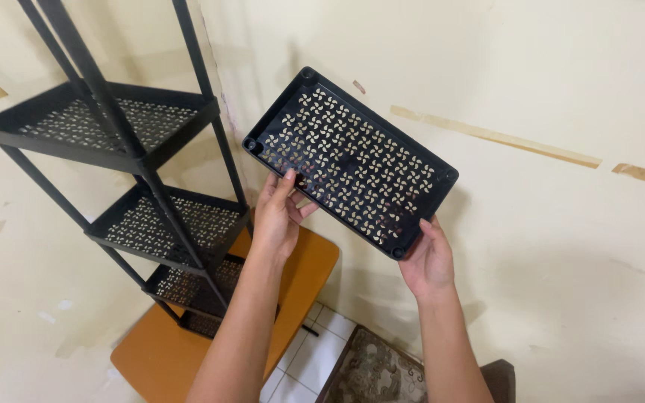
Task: The person assembles a black metal corner shelf by hand, attaching the top frame and inserting perforated shelves into the vertical supports. The person removes the top frame, places a shelf on a nearby table, then reattaches the frame to the uprights.
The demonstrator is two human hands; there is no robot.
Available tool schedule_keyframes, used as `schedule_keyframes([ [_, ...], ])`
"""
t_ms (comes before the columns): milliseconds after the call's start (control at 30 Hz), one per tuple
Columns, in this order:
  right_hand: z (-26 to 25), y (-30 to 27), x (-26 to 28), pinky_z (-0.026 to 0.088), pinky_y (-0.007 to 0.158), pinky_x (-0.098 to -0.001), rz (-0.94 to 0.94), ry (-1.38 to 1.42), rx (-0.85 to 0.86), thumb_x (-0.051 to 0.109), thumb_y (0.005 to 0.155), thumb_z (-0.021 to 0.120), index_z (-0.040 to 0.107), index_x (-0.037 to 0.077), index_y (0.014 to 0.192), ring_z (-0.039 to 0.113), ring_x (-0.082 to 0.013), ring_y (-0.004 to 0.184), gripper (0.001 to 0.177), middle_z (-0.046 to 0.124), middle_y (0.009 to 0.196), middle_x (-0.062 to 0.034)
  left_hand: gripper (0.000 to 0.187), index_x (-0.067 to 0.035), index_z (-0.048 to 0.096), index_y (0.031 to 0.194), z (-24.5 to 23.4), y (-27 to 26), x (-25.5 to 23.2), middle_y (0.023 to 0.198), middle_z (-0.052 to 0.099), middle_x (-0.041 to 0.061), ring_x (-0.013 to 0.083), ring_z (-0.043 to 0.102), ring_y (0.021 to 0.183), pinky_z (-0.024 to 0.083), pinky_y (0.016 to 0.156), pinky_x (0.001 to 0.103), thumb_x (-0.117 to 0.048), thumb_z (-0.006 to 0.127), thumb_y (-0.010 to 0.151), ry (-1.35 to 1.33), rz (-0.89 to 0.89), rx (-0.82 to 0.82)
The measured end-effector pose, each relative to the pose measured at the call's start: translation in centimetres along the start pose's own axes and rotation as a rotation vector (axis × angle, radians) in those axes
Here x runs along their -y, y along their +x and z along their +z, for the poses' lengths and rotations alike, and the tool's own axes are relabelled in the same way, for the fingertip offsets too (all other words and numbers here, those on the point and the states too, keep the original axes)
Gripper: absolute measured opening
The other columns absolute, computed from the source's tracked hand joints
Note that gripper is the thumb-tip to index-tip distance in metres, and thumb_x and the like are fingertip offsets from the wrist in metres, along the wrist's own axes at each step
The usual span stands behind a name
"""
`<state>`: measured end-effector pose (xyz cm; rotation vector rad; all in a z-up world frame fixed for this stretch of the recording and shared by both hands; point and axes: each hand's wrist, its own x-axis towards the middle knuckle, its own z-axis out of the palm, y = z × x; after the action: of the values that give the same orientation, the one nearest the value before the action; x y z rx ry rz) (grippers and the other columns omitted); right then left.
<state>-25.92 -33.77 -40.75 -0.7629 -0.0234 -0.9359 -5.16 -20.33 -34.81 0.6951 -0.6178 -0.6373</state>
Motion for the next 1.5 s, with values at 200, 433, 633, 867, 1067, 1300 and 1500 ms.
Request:
schedule_keyframes([
  [200, -2.1, 0.8, -0.8, 0.045, 0.113, -0.0464, 0.039, -0.038, -0.020, 0.023, 0.096, 0.056, 0.047, 0.009, 0.149, 0.059, -0.0248, 0.129, 0.056, 0.062, 0.140, -0.0079, 0.036, -0.014, 0.050, 0.134, -2.2, 1.4, 3.8, 0.121, 0.068, 0.004, 0.0185, 0.069, 0.104, 0.061, 0.083, 0.041, -0.027, 0.059, 0.102, -0.027, -0.026, -0.053],
  [433, -3.9, 2.0, -2.1, 0.046, 0.113, -0.0452, 0.100, -0.050, -0.038, 0.024, 0.098, 0.054, 0.046, 0.009, 0.150, 0.058, -0.0235, 0.130, 0.054, 0.061, 0.141, -0.0072, 0.030, -0.013, 0.052, 0.128, -3.8, 2.1, 6.3, 0.117, 0.068, 0.004, 0.0190, 0.070, 0.102, 0.062, 0.080, 0.039, -0.026, 0.059, 0.103, -0.070, -0.025, -0.100],
  [633, -5.7, 2.3, -3.7, 0.047, 0.110, -0.0443, 0.179, -0.069, -0.035, 0.018, 0.095, 0.052, 0.045, 0.009, 0.149, 0.060, -0.0242, 0.129, 0.056, 0.061, 0.140, -0.0087, 0.029, -0.015, 0.051, 0.128, -5.9, 1.9, 8.2, 0.115, 0.067, 0.001, 0.0155, 0.067, 0.103, 0.060, 0.081, 0.037, -0.024, 0.059, 0.102, -0.053, -0.044, -0.191],
  [867, -8.2, 3.0, -6.1, 0.053, 0.099, -0.0488, 0.287, -0.077, 0.006, 0.013, 0.089, 0.052, 0.040, 0.014, 0.152, 0.063, -0.0266, 0.123, 0.064, 0.061, 0.139, -0.0098, 0.024, -0.013, 0.052, 0.123, -9.3, 2.6, 11.5, 0.114, 0.068, 0.004, 0.0180, 0.068, 0.103, 0.061, 0.084, 0.038, -0.017, 0.060, 0.100, -0.063, -0.059, -0.237],
  [1067, -10.9, 3.4, -8.7, 0.058, 0.085, -0.0495, 0.422, -0.169, -0.011, 0.011, 0.087, 0.054, 0.036, 0.021, 0.152, 0.065, -0.0282, 0.114, 0.068, 0.063, 0.133, -0.0103, 0.025, -0.014, 0.052, 0.122, -13.6, 3.1, 15.0, 0.115, 0.068, 0.003, 0.0178, 0.067, 0.103, 0.059, 0.086, 0.036, -0.017, 0.062, 0.100, -0.098, -0.090, -0.289],
  [1300, -14.5, 3.9, -13.4, 0.058, 0.084, -0.0506, 0.502, -0.189, -0.149, 0.003, 0.085, 0.058, 0.034, 0.023, 0.157, 0.065, -0.0261, 0.109, 0.078, 0.064, 0.124, -0.0089, 0.024, -0.013, 0.056, 0.122, -19.0, 4.4, 20.1, 0.117, 0.066, 0.004, 0.0189, 0.066, 0.099, 0.058, 0.090, 0.035, -0.016, 0.064, 0.100, -0.133, -0.156, -0.380],
  [1500, -17.5, 4.4, -18.3, 0.055, 0.090, -0.0539, 0.493, -0.175, -0.258, 0.007, 0.085, 0.064, 0.030, 0.018, 0.154, 0.064, -0.0283, 0.114, 0.078, 0.060, 0.131, -0.0097, 0.016, -0.016, 0.054, 0.110, -24.7, 5.2, 24.7, 0.112, 0.067, 0.004, 0.0198, 0.066, 0.102, 0.057, 0.092, 0.037, -0.013, 0.064, 0.098, -0.159, -0.229, -0.509],
])
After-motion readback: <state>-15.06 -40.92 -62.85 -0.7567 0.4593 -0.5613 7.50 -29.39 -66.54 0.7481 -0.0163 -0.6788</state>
